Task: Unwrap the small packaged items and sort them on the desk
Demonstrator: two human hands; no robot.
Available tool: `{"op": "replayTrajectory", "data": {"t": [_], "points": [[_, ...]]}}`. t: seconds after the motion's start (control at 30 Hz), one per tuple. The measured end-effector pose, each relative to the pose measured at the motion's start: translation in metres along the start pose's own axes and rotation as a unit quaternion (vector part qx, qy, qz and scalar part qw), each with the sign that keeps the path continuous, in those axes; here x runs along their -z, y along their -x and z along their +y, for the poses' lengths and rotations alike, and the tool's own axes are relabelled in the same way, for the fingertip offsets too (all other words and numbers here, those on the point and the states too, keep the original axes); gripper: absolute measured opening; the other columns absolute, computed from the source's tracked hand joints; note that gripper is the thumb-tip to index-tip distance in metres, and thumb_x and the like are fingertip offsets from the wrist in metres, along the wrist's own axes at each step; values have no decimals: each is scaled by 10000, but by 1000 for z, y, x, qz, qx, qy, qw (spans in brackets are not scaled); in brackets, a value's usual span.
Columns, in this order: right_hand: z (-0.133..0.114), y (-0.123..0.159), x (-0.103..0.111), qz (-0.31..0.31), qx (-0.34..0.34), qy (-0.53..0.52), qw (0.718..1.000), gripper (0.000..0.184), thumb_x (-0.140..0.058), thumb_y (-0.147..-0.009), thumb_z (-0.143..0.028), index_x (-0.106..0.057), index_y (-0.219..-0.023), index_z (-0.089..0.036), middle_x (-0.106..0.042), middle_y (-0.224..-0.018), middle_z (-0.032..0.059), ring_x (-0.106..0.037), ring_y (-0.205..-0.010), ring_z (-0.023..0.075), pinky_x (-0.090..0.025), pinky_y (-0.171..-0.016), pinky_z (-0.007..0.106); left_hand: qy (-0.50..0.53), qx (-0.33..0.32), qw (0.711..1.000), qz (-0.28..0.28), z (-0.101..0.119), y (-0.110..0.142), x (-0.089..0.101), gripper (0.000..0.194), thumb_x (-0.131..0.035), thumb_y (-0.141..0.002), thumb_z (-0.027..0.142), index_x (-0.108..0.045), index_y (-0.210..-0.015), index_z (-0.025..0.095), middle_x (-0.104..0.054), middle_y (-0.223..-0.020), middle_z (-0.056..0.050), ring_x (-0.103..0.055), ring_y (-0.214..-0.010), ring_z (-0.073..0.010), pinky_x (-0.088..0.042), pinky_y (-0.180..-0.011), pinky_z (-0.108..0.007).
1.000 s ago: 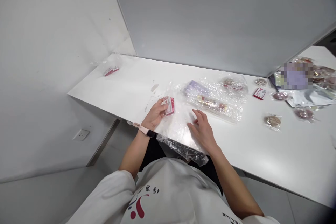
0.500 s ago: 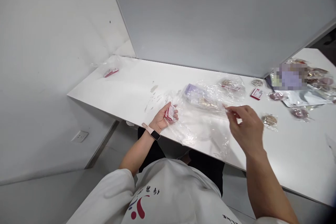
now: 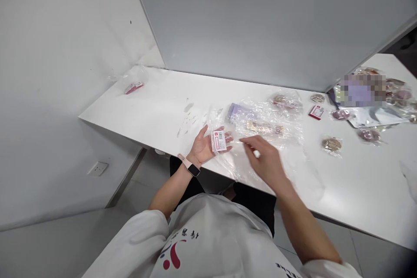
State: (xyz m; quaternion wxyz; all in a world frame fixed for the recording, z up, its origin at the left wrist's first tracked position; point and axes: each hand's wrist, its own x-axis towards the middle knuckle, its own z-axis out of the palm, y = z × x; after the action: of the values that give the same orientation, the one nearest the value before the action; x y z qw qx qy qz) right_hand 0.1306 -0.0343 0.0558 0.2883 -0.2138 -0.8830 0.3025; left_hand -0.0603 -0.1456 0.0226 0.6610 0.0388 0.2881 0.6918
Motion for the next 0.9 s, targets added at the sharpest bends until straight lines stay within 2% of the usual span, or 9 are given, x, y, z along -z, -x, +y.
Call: {"op": "replayTrajectory", "data": {"t": [0.13,0.23,0.33,0.43,0.57,0.7,0.77,0.83,0.9], "points": [[-14,-13,-61,-77,-72,-3,994,361,-585,-901,-413,-632,-1197,-213,-659,-1028,119,-648,-833,256,-512,-683,374,-44,-22,998,25,-8,1,-6,670,-507,-873,698,-599,-1267,165,-694,-1146,-165,-664,-1097,-336,-521,-935,-506],[-15,-13,-78,-72,-91,2,993,533,-619,-864,-437,-535,-1340,-214,-650,-1101,133,-645,-938,297,-508,-742,399,-66,-65,995,33,-12,7,-10,626,-584,-856,662,-613,-1250,176,-704,-1088,-131,-671,-1084,-312,-530,-945,-459],[-13,-13,-76,-89,-106,-65,988,613,-627,-847,-413,-473,-1410,-227,-640,-1217,139,-651,-975,288,-517,-772,405,-107,-100,989,27,-13,15,-16,585,-749,-815,387,-570,-1339,197,-695,-1127,-92,-664,-1110,-265,-515,-983,-388],[-10,-14,-68,-118,-137,-145,973,606,-614,-840,-365,-477,-1409,-210,-680,-1152,116,-662,-894,254,-532,-732,394,-170,-90,980,40,-12,20,-22,852,-748,-748,89,-411,-1507,280,-647,-1278,-62,-634,-1170,-214,-476,-1031,-336],[1,-15,-64,-91,-197,-240,946,420,-607,-842,-376,-601,-1230,-214,-702,-936,56,-650,-769,226,-558,-646,375,-217,-84,970,73,-14,20,-24,876,-653,-786,72,-325,-1568,294,-553,-1439,-76,-571,-1259,-203,-451,-1056,-313],[11,-11,-67,-65,-241,-359,899,447,-655,-829,-432,-604,-1215,-213,-698,-1073,89,-672,-880,238,-607,-654,368,-295,-106,948,54,-22,17,-20,985,-707,-748,93,-250,-1591,318,-483,-1509,-98,-594,-1219,-231,-506,-986,-336],[11,-8,-65,-77,-246,-384,887,472,-651,-843,-452,-596,-1247,-215,-699,-1090,91,-678,-882,234,-620,-660,370,-338,-111,934,39,-25,16,-15,1056,-728,-713,87,-205,-1601,322,-562,-1422,-114,-659,-1060,-208,-548,-870,-309],[9,-4,-53,-97,-238,-383,887,479,-654,-849,-460,-602,-1263,-226,-698,-1103,82,-678,-888,229,-631,-675,374,-383,-102,917,36,-25,14,-9,1040,-695,-693,73,-237,-1595,311,-691,-1189,-86,-663,-806,-144,-538,-714,-253],[8,2,-31,-131,-227,-367,892,479,-670,-847,-458,-617,-1267,-232,-696,-1111,76,-674,-897,226,-639,-695,384,-428,-98,896,73,-20,14,-1,860,-635,-675,76,-473,-1499,262,-721,-897,-33,-583,-622,-103,-466,-590,-211]]}}
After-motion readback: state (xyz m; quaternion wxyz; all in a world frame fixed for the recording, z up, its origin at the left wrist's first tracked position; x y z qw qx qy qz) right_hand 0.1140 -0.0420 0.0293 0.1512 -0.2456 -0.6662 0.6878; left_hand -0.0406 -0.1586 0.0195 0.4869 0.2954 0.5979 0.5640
